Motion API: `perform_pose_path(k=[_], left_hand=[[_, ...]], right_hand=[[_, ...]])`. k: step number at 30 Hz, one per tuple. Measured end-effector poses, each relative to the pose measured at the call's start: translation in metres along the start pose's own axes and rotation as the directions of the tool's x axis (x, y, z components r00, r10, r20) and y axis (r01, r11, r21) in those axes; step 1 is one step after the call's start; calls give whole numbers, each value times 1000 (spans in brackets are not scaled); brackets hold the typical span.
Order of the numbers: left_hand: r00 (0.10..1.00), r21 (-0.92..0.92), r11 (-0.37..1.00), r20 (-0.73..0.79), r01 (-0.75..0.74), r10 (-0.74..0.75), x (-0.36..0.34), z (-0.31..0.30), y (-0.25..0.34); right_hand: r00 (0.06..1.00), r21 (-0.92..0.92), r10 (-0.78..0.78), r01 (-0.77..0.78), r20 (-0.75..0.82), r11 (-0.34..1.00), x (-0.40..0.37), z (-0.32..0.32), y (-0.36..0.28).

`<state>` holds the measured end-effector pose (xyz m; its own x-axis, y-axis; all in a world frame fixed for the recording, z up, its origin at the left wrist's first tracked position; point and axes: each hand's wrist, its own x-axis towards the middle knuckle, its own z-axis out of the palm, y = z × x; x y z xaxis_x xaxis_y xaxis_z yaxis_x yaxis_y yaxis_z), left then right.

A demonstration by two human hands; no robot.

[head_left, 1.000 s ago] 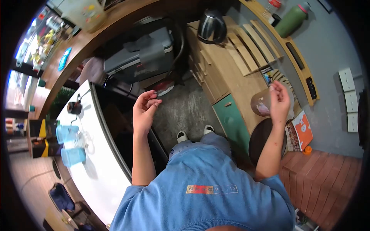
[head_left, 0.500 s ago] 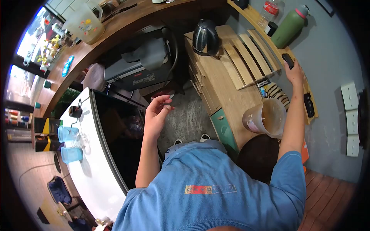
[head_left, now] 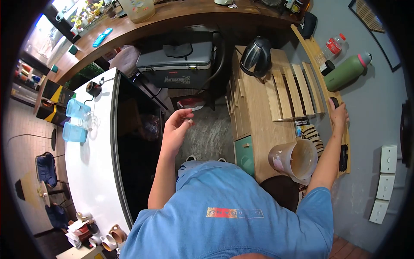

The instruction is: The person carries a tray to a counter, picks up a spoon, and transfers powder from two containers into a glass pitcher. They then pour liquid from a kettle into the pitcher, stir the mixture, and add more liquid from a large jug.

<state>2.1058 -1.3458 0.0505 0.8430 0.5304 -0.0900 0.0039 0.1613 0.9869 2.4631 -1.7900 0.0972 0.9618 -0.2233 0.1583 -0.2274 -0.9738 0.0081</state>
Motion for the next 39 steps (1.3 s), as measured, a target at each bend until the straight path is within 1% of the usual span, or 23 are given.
perform_pose_path(k=[3,6,9,11,12,14,15,17,18,20,21,22,24,25,26,29,30,32,33,34,36,38,39], left_hand=[[1000,-4,1000,-2,-7,7,-3,-1,0],[1000,-11,1000,3,28,-28,-6,1,5],[999,3,999,9,53,-53,-7,3,5],[998,7,998,11,56,-56,-8,5,6],[998,8,998,11,60,-60,-8,4,7],[999,10,999,16,52,-52,-8,2,9],[999,9,999,12,52,-53,-7,0,9],[999,-4,999,-4,48,-48,-6,-8,10],[999,-5,999,-11,49,-49,-7,-13,10],[998,-3,1000,-69,2,-2,-6,-25,11],[997,-9,1000,-75,3,-4,-5,-32,11],[995,2,1000,-97,-3,4,-4,-42,12],[990,3,1000,-137,-11,11,-1,-61,14],[987,-5,1000,-161,-13,12,0,-73,16],[982,-12,1000,-187,-18,15,0,-86,18],[967,-40,998,-250,-49,37,2,-133,22],[959,-53,997,-281,-63,45,2,-150,23],[933,-43,997,-356,-69,49,1,-184,28],[913,-25,997,-404,-66,51,-1,-201,31],[897,-10,998,-439,-67,56,-3,-220,34],[860,0,995,-504,-96,83,-8,-255,36],[824,-1,993,-557,-122,101,-15,-284,41],[792,12,995,-604,-103,89,-19,-294,46]], right_hand=[[1000,8,8,-8,-21,1000,-2,2,4],[999,-27,-26,26,-27,999,-8,-3,1],[1000,-55,6,-5,22,998,-18,-15,-5],[999,-84,-35,32,-39,996,-26,-17,-8],[999,-86,-34,31,-35,996,-29,-17,-9],[986,-15,-93,92,-135,996,-34,-19,-16],[986,-15,-97,96,-135,995,-39,-24,-23],[957,64,-208,225,-201,972,-56,-37,-42],[956,64,-215,231,-199,971,-62,-39,-51],[862,225,-407,479,-302,849,-76,-45,-70],[834,321,-445,541,-326,777,-90,-55,-87],[828,315,-455,549,-327,774,-100,-59,-98],[773,586,-533,620,-343,522,-119,-67,-123],[766,623,-529,623,-365,473,-136,-76,-141],[755,620,-545,634,-365,462,-147,-80,-155],[754,745,-564,579,-336,331,-173,-85,-202],[736,741,-585,593,-340,315,-182,-83,-221],[723,812,-599,549,-344,196,-204,-80,-261],[740,871,-601,472,-304,141,-219,-82,-285],[721,873,-624,473,-302,124,-232,-81,-308],[700,927,-645,374,-306,-35,-254,-75,-353],[666,945,-690,318,-283,-80,-273,-69,-395],[645,953,-712,279,-279,-120,-286,-68,-416]])
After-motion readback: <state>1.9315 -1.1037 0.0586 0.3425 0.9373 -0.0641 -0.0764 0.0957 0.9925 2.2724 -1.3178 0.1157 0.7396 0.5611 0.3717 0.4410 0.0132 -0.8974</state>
